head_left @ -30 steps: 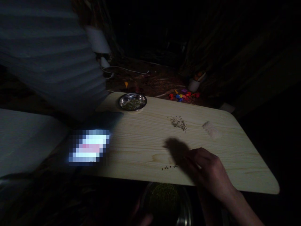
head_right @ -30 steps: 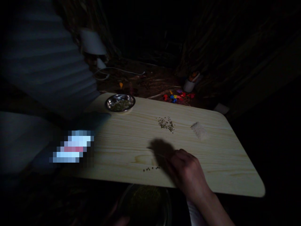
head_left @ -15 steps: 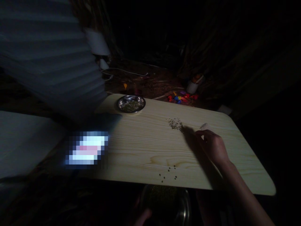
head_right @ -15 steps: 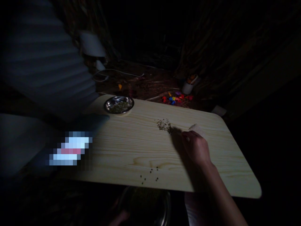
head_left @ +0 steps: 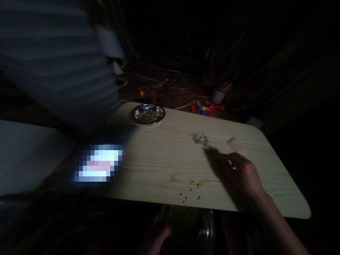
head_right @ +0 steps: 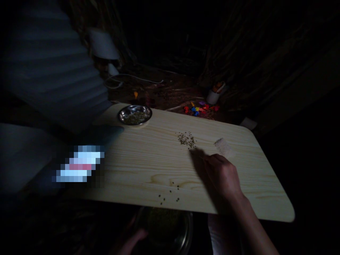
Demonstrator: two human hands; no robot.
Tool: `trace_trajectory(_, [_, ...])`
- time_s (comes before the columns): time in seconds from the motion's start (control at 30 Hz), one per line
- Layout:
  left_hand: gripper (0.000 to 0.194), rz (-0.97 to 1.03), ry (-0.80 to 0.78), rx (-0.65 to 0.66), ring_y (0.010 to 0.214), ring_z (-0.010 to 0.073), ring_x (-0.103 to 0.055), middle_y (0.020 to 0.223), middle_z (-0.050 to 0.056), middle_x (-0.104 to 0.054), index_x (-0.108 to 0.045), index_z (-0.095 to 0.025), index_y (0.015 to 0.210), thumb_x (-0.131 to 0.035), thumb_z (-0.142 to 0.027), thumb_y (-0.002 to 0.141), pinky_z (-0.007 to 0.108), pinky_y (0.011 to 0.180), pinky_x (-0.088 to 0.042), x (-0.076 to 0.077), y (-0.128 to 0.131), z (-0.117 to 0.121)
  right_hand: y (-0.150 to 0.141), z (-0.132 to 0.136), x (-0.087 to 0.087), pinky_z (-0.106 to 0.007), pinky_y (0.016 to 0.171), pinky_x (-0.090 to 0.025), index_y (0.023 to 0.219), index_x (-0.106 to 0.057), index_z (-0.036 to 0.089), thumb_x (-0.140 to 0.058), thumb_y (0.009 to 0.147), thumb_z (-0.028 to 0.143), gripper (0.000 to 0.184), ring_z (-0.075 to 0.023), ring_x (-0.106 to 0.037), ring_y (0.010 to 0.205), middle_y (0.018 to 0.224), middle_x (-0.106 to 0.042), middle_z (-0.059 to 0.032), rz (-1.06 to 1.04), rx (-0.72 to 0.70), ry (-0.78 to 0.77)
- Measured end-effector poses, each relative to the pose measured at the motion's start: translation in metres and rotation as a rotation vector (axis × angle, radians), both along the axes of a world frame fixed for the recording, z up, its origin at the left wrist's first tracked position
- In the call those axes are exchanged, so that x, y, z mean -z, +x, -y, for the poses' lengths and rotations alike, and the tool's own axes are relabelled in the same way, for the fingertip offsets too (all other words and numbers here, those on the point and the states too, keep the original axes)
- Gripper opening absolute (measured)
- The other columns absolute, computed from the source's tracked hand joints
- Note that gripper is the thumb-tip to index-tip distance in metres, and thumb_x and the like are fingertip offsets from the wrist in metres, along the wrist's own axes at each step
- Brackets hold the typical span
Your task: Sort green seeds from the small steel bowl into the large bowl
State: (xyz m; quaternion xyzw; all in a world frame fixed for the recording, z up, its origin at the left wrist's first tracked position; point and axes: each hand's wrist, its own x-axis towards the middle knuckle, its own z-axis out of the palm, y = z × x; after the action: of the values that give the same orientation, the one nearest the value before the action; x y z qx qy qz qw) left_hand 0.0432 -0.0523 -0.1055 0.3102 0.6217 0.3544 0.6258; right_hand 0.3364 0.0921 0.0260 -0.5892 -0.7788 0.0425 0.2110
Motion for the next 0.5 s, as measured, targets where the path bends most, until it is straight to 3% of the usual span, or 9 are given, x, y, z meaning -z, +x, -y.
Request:
trace_trajectory(0.27, [0.041,-0.065,-0.033,0.003,0.124,0.0319,-0.054,0.125,0.006,-0.066,-0.068,-0.024,0.11,-0.063,-0.03,0.07,0.044,0.108,-0.039,-0.009,-0.002,-0.002,0.002,0.017,-0.002,-0.029,0.062,-0.05,0.099,-0.071,0.019,-0.049,0.093,0.029,0.025,-0.0168,-0.064,0.073,0.09,-0.07,-0.0084,-0.088,-0.041,-0.013])
trace_trajectory(0.5, [0.048,-0.156,-0.019,-0.016,0.136,0.032,-0.039,0.135,0.004,-0.059,-0.065,-0.028,0.114,-0.071,-0.033,0.067,0.042,0.118,-0.019,-0.02,-0.007,-0.005,-0.009,0.025,-0.007,-0.029,0.063,-0.051,0.1,-0.07,0.019,-0.047,0.093,0.028,0.025,-0.0174,-0.064,0.072,0.086,-0.07,-0.0077,-0.086,-0.064,-0.035])
